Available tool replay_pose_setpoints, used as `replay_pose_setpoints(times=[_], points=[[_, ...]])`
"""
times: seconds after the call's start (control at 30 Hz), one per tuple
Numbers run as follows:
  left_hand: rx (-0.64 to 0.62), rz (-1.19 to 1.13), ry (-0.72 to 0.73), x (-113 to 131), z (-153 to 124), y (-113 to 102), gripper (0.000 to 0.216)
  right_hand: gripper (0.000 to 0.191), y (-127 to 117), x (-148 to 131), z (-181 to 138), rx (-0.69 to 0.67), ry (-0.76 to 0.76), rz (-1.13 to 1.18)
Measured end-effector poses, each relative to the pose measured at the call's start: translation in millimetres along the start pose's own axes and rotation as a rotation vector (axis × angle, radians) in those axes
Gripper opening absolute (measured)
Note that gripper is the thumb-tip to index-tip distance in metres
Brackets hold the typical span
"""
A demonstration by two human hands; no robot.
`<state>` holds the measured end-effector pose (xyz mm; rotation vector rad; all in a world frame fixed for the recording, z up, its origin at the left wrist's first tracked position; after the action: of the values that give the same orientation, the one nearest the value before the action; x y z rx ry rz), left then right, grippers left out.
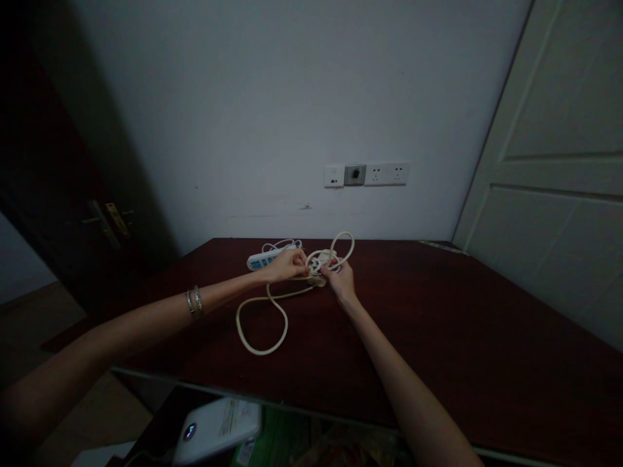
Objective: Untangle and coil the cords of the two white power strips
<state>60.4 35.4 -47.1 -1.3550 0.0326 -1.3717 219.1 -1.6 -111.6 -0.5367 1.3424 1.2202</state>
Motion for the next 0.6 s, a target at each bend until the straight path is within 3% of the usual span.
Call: replay_pose_setpoints(times=[0.37, 0.47, 0.6], points=[[0.194, 0.053, -0.026, 9.0, -14.6, 13.8, 0.011, 0.034, -1.5, -1.2, -1.8, 0.070, -0.152, -0.198], [0.163, 0.052, 0.046, 21.3, -18.0, 21.9, 0.010, 0.032, -6.6, -7.3, -6.5, 0.128, -0.215, -0.234], [0.076, -0.066, 0.110, 33.8, -16.4, 25.1, 0.011, 0.033, -13.8, -13.4, -5.9, 0.110, -0.231, -0.222]])
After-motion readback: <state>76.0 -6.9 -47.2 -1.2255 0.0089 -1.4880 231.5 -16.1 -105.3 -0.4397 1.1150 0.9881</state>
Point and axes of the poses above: each hand's wrist, its own z-axis towards the middle knuckle, its own y-axis out of the palm, x = y × z, the point moved 1 cm from there along z, towards the middle knuckle, and after that the axes turned 5 degrees about y, right-handed, at the moved point
